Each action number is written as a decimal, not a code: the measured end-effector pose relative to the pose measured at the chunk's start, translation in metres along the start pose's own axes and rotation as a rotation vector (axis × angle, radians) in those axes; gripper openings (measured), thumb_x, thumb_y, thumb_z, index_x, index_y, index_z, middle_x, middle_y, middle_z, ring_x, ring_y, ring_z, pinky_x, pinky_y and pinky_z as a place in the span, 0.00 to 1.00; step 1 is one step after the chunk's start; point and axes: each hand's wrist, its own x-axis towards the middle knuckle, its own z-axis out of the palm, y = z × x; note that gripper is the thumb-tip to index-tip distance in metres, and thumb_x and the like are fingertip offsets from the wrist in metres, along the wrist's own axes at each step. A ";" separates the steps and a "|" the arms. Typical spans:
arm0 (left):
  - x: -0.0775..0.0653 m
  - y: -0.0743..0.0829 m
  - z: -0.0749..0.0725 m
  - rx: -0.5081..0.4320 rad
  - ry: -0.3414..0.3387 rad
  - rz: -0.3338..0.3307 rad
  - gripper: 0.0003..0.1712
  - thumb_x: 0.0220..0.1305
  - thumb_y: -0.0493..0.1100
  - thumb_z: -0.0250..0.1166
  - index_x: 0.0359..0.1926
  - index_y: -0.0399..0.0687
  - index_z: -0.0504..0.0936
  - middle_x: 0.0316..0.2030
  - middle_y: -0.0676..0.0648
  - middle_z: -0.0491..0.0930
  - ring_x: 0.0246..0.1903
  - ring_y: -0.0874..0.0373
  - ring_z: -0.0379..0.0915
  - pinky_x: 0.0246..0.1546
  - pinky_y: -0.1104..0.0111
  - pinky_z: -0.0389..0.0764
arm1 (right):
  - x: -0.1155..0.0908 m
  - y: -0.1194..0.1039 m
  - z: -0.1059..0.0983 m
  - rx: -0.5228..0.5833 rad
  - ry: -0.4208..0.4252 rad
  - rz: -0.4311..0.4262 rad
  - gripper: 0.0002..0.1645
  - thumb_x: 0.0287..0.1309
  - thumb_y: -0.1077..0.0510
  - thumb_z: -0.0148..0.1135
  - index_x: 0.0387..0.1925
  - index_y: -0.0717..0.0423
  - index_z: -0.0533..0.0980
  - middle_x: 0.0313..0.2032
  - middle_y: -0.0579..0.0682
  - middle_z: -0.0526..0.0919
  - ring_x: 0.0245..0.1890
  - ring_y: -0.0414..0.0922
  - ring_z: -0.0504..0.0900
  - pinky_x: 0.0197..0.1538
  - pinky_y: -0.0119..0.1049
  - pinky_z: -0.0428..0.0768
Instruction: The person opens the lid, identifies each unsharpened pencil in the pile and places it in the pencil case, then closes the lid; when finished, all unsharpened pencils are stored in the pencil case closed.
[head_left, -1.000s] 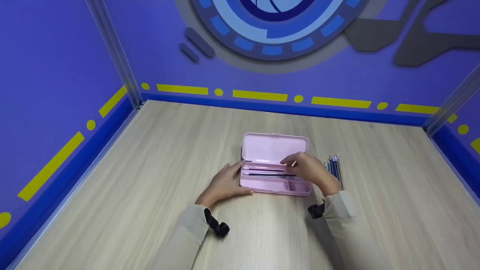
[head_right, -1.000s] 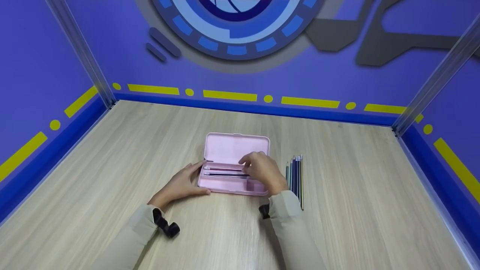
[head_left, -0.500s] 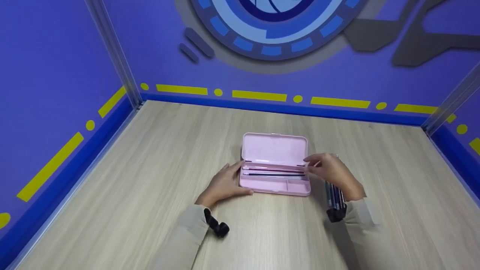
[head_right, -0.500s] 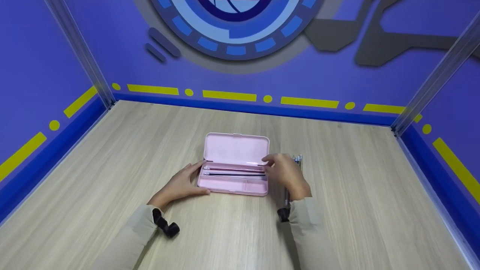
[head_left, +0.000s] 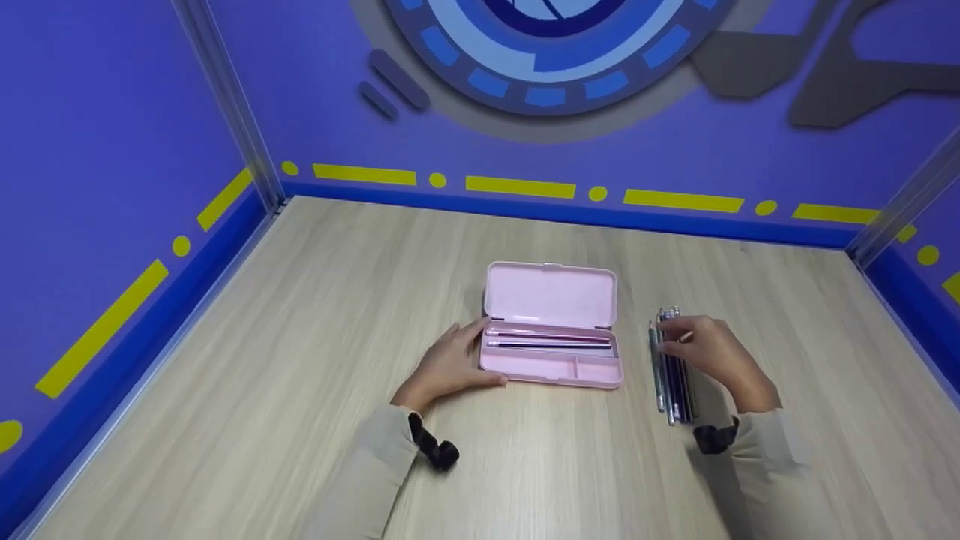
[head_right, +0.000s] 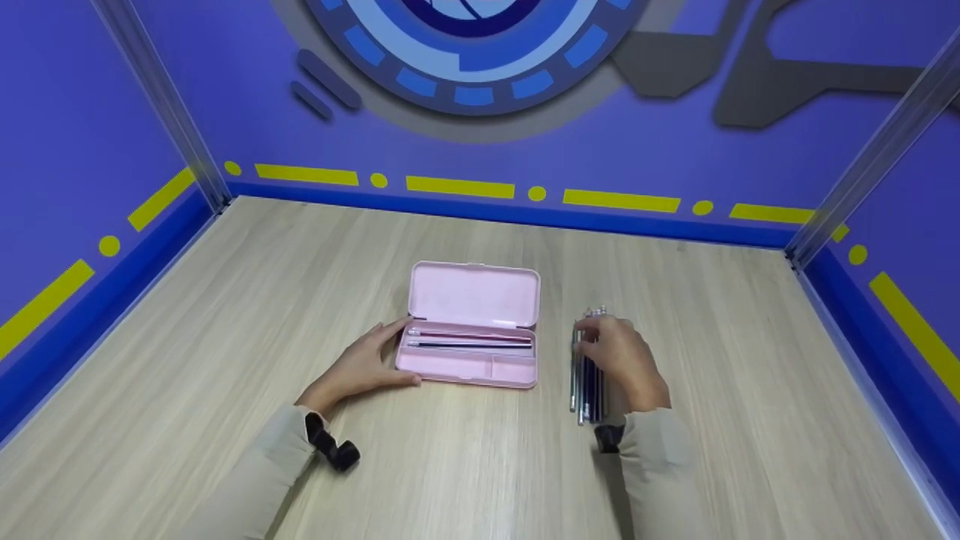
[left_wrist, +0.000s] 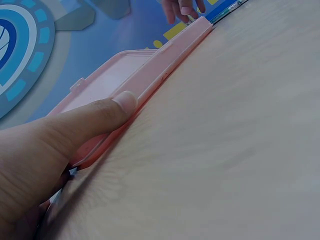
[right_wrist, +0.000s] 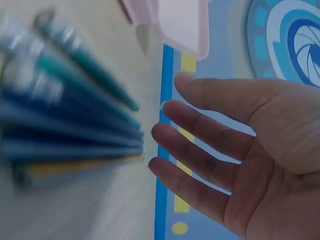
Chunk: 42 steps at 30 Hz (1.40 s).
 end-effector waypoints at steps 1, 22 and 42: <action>0.000 0.000 0.000 -0.002 0.000 -0.001 0.59 0.39 0.64 0.76 0.72 0.58 0.60 0.70 0.48 0.63 0.70 0.35 0.50 0.73 0.46 0.52 | -0.002 0.003 -0.001 0.003 0.002 0.012 0.22 0.60 0.63 0.61 0.55 0.67 0.76 0.47 0.66 0.82 0.44 0.57 0.81 0.46 0.51 0.84; -0.001 -0.001 -0.003 0.006 0.007 0.001 0.58 0.38 0.63 0.77 0.71 0.57 0.62 0.69 0.48 0.64 0.71 0.40 0.53 0.74 0.50 0.53 | -0.012 0.037 -0.002 0.068 -0.104 0.160 0.37 0.59 0.54 0.64 0.61 0.75 0.65 0.47 0.72 0.78 0.34 0.45 0.81 0.37 0.38 0.82; 0.000 0.000 -0.001 0.002 -0.007 -0.012 0.59 0.39 0.63 0.77 0.72 0.57 0.61 0.70 0.47 0.63 0.70 0.34 0.50 0.72 0.45 0.54 | -0.012 0.039 -0.003 0.158 -0.100 0.268 0.36 0.57 0.61 0.62 0.60 0.82 0.62 0.36 0.64 0.83 0.27 0.41 0.81 0.31 0.35 0.83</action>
